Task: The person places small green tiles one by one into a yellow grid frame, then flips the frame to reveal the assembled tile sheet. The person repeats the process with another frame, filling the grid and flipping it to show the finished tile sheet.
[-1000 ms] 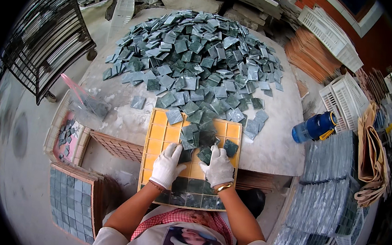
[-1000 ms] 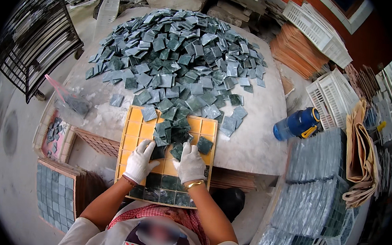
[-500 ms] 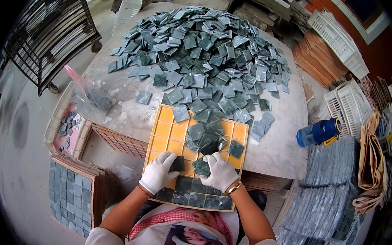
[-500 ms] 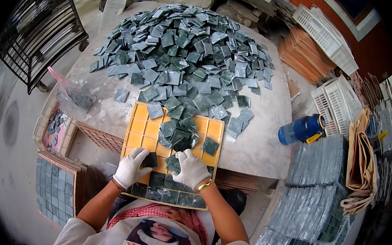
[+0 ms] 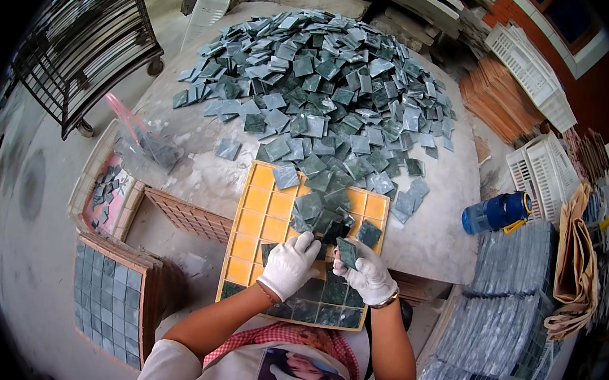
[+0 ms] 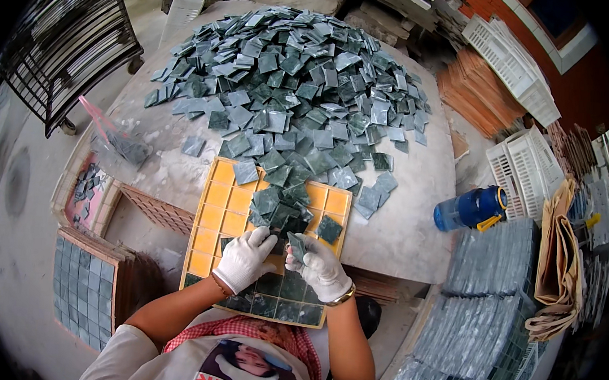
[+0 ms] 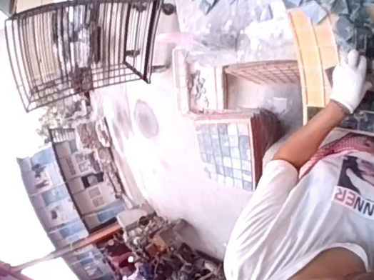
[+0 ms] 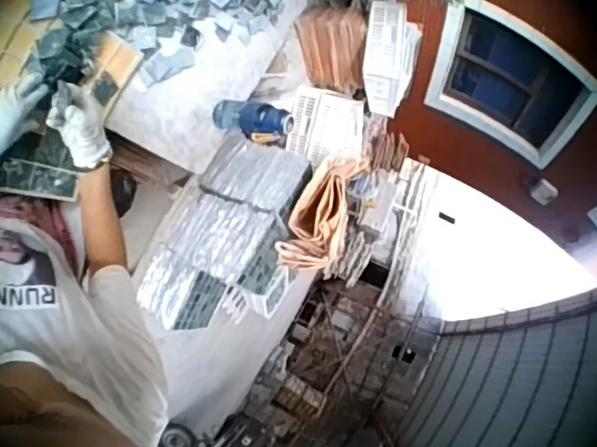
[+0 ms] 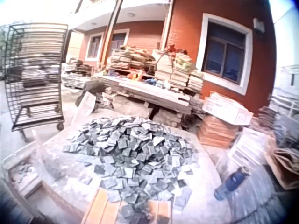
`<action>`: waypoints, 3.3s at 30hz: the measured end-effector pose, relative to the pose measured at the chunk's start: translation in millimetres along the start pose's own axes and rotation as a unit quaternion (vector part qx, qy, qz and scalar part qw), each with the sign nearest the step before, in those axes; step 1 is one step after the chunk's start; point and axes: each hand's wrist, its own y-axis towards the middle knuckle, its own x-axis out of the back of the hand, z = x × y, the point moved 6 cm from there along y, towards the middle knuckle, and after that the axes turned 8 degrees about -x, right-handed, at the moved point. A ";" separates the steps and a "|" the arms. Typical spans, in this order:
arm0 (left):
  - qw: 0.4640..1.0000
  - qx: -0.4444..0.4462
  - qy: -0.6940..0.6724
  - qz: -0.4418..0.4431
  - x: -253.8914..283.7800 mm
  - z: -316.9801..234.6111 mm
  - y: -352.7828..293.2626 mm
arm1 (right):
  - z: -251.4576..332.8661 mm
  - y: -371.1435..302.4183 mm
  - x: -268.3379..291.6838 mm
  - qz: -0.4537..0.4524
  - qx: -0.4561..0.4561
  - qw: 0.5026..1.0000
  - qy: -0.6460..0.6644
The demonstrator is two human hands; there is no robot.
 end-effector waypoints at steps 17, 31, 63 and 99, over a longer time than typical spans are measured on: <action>0.997 0.022 -0.072 0.023 28.5 58.9 -14.6 | -16.8 -5.5 -42.2 -0.207 0.094 0.559 -0.797; 0.999 0.023 -0.021 -0.016 37.1 44.8 -58.7 | 27.1 -31.7 -9.2 -0.380 0.080 0.631 -0.671; 0.999 0.043 -0.013 -0.010 20.7 56.4 -54.9 | -5.6 56.3 -83.8 -0.191 0.112 0.505 -0.834; 0.990 -0.003 -0.143 0.009 30.3 59.3 -101.6 | -49.6 27.2 -103.7 -0.038 0.160 0.665 -0.728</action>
